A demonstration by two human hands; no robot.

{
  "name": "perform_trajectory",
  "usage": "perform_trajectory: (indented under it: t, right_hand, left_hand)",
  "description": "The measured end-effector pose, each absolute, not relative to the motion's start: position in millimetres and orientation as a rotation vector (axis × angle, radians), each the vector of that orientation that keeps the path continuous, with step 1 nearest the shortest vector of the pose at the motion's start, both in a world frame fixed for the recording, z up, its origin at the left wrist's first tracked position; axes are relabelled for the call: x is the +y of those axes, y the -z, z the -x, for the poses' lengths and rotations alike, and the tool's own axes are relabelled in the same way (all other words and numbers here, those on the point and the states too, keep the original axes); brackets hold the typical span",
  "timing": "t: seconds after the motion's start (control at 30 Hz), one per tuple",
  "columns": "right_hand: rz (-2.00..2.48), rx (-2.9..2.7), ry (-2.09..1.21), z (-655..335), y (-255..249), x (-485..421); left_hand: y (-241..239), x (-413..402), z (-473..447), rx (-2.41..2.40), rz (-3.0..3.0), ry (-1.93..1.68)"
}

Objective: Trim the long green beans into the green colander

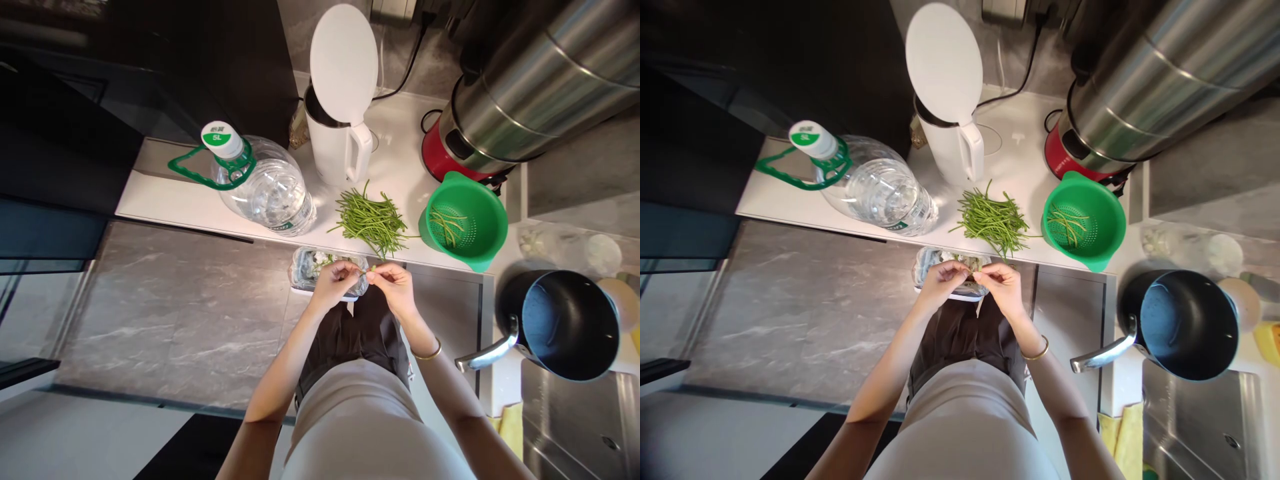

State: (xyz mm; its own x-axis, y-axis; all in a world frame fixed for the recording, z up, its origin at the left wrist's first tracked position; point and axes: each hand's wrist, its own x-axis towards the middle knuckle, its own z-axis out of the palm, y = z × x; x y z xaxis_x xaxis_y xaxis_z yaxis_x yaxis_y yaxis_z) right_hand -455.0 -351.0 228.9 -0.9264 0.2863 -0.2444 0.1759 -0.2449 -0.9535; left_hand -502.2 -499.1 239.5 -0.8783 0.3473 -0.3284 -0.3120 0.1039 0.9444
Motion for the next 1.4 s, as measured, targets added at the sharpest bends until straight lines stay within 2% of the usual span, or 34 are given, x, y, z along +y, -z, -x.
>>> perform_trajectory:
  t: [0.23, 0.4, 0.5, 0.7, 0.8, 0.87, 0.93, 1.03, 1.1, 1.17, 1.27, 1.4]
  right_hand:
    - [0.921, -1.071, -2.731, 466.2, -232.9, -329.8]
    - [0.899, -0.839, -2.792, 463.8, -231.9, -315.1]
    - [0.894, -0.819, -2.733, 467.0, -232.1, -295.3]
    - [0.971, -0.827, -2.349, 486.0, -225.0, -228.8]
    - [0.961, -1.123, -2.337, 490.0, -217.4, -238.6]
    - [0.788, -1.523, -2.326, 493.6, -210.3, -265.4]
    - [0.534, -2.067, -2.118, 503.0, -200.4, -295.1]
    - [0.133, -2.722, -1.387, 529.0, -180.0, -322.9]
    - [0.013, -2.947, -0.931, 548.0, -165.6, -327.3]
    - [-0.013, -3.068, -0.645, 562.5, -154.2, -325.0]
    - [-0.057, -3.098, -0.49, 572.2, -147.5, -317.9]
    - [-0.171, -2.95, -0.542, 572.0, -159.6, -306.8]
  left_hand:
    - [-207.6, -533.1, 510.2, 2.083, 0.27, -1.81]
    - [-161.9, -568.2, 515.3, 2.447, 0.314, -1.444]
    - [-137.0, -572.3, 512.4, 2.534, 0.256, -1.196]
    - [-116.2, -549.2, 502.9, 2.539, 0.026, -1.109]
    - [-117.8, -536.0, 501.8, 2.552, -0.055, -0.966]
    - [-121.6, -527.6, 503.0, 2.567, -0.103, -0.929]
    - [-126.7, -518.7, 505.8, 2.574, -0.155, -0.984]
    - [-134.9, -504.7, 512.1, 2.577, -0.182, -1.147]
    - [-139.9, -496.2, 516.5, 2.574, -0.176, -1.25]
    - [-143.8, -489.6, 520.0, 2.576, -0.171, -1.324]
    - [-147.0, -483.6, 523.2, 2.578, -0.157, -1.407]
    - [-151.5, -479.2, 526.5, 2.554, -0.113, -1.567]
